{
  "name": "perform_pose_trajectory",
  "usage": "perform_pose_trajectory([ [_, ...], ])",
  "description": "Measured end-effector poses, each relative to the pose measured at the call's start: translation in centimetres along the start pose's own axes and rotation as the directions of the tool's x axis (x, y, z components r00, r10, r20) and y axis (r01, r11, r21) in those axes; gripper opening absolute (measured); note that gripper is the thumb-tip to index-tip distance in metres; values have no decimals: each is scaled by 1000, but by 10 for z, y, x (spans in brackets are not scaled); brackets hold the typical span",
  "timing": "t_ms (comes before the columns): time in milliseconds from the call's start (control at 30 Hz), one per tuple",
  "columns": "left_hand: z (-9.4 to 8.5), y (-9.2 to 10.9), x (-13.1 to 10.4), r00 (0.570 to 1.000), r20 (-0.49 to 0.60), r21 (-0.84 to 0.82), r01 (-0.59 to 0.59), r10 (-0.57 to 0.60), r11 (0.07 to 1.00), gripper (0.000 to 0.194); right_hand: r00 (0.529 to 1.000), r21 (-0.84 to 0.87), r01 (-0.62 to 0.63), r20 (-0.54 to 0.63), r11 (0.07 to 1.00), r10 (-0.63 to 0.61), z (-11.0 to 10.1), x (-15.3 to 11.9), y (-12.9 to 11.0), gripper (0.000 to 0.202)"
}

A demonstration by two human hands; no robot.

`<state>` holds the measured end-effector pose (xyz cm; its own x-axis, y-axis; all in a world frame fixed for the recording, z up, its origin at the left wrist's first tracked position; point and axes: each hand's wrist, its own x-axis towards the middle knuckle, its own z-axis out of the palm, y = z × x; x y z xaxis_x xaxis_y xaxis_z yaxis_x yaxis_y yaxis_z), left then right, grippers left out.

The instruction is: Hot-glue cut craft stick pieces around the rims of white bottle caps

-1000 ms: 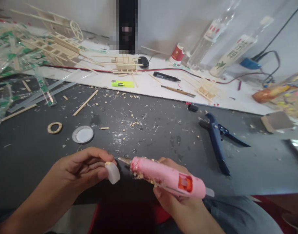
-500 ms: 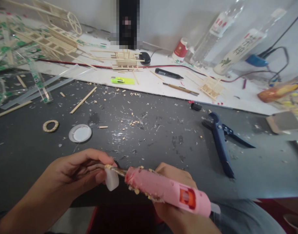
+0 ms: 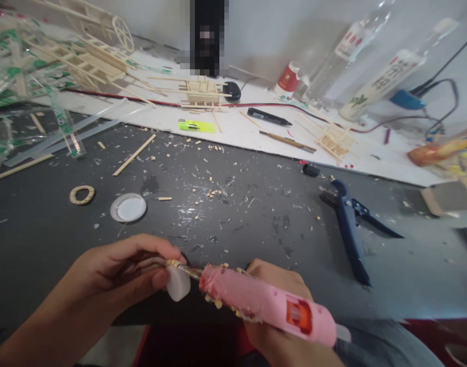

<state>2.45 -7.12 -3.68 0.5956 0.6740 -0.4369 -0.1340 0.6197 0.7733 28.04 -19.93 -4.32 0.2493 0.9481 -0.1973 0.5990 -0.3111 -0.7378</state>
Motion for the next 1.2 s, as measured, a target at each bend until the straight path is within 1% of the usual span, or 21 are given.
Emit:
perform_pose_trajectory([
  [100,0,-1,1,1000,-19,-3,-14,14,1000,13,1000,-1,25,0,1000,-25,-1,3,-4,27],
  [200,1,1,1,999,-31,13,-25,26,1000,12,1000,-4,28,5,1000,-28,1,3,-1,29],
  [367,2,5,-3,999,-34,15,12,-11,1000,11,999,-3,-4,-42,1000,4,-1,-4,3,25],
  [500,2,4,-3,999,-41,4,24,-24,1000,14,1000,34,23,-8,999,-23,-1,-1,-3,31],
  [633,3,6,-2,999,-32,9,13,-12,1000,9,997,39,63,38,997,-65,0,6,-11,39],
  [833,4,7,-2,1000,-30,17,8,-8,1000,8,993,-6,106,43,994,-106,3,8,-20,44],
  [933,4,7,-3,999,-32,17,5,-5,1000,8,998,-10,59,18,998,-59,2,5,-16,43],
  [1033,4,7,-3,999,-45,26,11,-10,1000,9,1000,5,-6,-1,1000,6,-1,-1,-5,40],
  [1200,3,8,-2,999,-42,30,6,-5,1000,7,1000,25,-15,-7,1000,15,-3,-7,10,33],
])
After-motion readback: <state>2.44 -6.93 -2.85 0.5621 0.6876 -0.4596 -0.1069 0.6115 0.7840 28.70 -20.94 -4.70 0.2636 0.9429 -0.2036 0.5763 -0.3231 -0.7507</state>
